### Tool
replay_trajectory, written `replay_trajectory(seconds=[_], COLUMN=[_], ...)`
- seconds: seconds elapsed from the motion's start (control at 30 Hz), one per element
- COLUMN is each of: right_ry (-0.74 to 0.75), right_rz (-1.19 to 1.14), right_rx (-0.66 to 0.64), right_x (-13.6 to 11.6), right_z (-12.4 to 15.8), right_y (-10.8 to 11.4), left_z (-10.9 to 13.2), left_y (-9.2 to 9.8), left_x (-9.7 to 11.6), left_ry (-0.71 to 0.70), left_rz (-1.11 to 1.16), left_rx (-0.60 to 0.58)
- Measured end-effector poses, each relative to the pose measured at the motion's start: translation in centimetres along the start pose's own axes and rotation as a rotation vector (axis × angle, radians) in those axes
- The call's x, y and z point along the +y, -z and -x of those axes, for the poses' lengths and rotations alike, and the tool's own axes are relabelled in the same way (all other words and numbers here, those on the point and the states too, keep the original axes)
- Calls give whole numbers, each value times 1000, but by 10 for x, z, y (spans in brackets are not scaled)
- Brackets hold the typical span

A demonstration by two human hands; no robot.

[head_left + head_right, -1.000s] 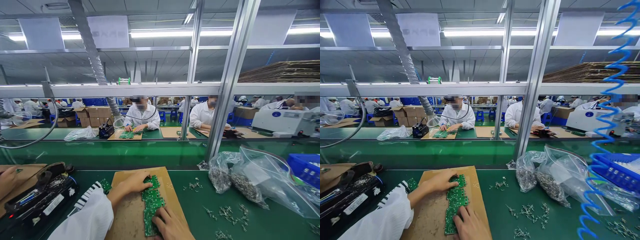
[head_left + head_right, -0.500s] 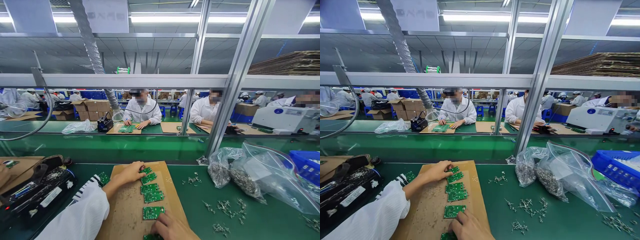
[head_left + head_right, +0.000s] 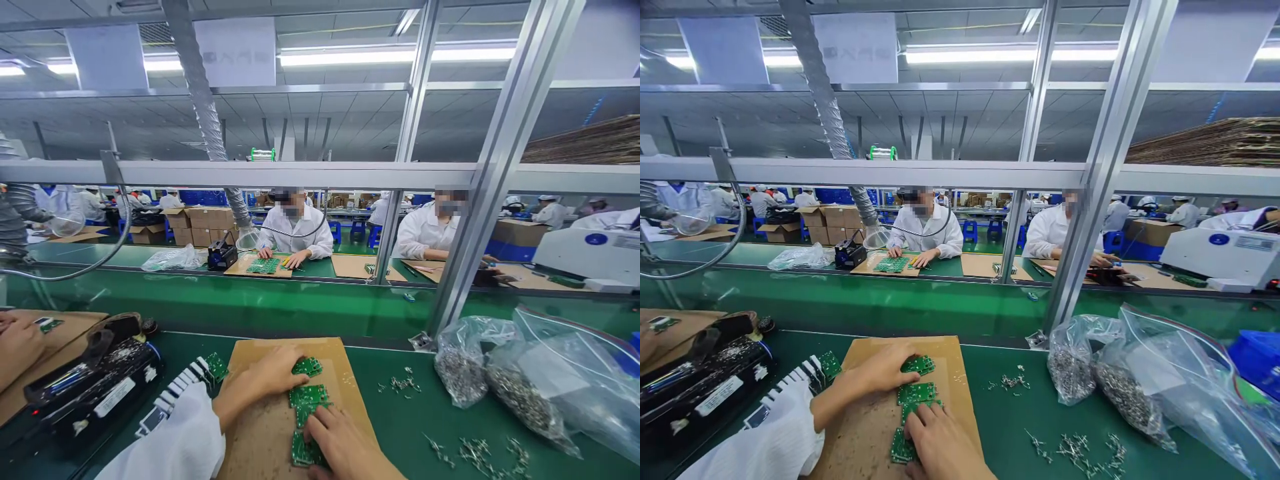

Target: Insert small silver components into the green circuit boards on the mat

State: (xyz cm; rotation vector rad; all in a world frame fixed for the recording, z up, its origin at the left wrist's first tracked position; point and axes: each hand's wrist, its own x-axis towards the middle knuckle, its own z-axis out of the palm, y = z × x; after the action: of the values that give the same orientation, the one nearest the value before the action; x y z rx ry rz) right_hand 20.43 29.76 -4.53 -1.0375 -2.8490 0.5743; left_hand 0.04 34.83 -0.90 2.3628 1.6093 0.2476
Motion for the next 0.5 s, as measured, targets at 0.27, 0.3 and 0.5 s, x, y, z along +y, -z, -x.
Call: replay_trajectory(seconds=[0.27, 0.3, 0.5], right_ry=[25, 21, 24], right_rz=[-210, -198, -170], right_rx=[159, 170, 132], right_x=[0, 3, 17], right_z=[25, 28, 33], right_y=[60, 68, 81], left_z=[11, 14, 20], left_y=[12, 10, -1], left_x=[7, 10, 17], left_ry=[-10, -12, -3], left_rz=[21, 26, 15], left_rx=[-31, -45, -120])
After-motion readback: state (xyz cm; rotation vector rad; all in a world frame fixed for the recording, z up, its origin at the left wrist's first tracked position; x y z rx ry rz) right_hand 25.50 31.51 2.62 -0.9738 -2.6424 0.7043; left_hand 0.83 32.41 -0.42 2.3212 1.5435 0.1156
